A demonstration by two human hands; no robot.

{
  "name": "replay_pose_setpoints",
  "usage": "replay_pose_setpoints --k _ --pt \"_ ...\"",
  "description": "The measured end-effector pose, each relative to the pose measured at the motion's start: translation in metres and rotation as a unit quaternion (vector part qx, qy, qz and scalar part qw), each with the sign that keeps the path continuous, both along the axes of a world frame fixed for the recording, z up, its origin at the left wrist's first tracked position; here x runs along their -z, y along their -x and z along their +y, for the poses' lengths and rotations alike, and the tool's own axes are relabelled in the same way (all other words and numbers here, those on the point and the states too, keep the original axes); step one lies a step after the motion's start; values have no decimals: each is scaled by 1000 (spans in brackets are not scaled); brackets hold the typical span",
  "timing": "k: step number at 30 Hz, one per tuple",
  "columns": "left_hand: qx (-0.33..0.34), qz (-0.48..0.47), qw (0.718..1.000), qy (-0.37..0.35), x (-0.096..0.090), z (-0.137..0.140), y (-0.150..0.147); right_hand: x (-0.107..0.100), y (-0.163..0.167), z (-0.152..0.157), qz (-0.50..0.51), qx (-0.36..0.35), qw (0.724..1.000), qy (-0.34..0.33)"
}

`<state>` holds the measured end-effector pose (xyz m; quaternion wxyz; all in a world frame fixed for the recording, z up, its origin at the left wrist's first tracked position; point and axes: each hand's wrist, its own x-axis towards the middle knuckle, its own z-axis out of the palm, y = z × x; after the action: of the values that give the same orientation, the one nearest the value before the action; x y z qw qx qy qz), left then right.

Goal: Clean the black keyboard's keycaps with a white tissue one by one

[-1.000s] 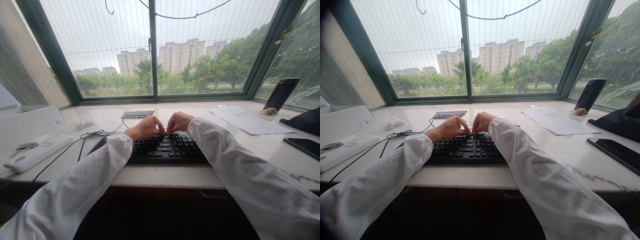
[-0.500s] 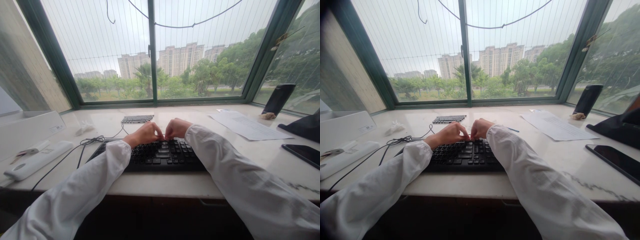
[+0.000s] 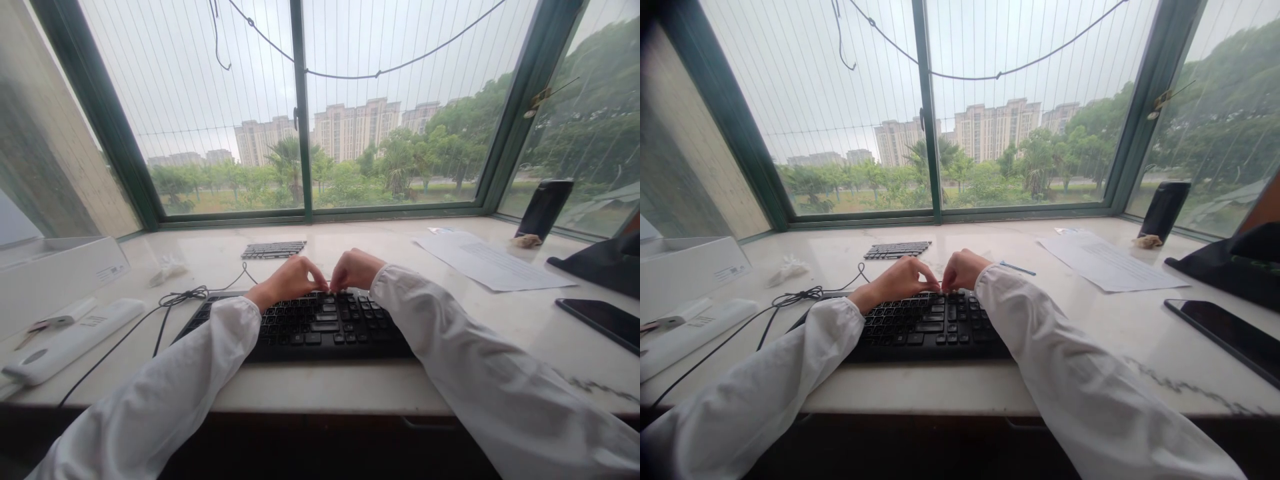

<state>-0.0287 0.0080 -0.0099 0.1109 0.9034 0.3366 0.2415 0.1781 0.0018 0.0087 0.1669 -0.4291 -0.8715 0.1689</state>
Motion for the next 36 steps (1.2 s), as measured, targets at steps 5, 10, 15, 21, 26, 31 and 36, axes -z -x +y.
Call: replay_pose_setpoints --k 5,10,15,21,26,31,36 --pt "-99 -43 992 -63 -7 10 13 -15 -18 -4 59 45 991 -113" --pt "-162 -5 981 -109 -9 15 22 -4 -5 -2 19 -26 993 -116" --pt "-182 20 977 -111 -8 15 22 12 3 4 -31 -51 994 -88" --pt "-196 28 974 -107 -9 15 23 16 5 5 -32 -69 994 -77" --pt "-196 30 975 -102 -10 14 25 18 7 4 -20 -69 995 -75" --pt "-237 92 963 -86 -14 16 33 15 4 1 -3 -71 994 -79" --pt "-311 141 938 -58 -15 22 46 1 -7 3 144 83 961 -221"
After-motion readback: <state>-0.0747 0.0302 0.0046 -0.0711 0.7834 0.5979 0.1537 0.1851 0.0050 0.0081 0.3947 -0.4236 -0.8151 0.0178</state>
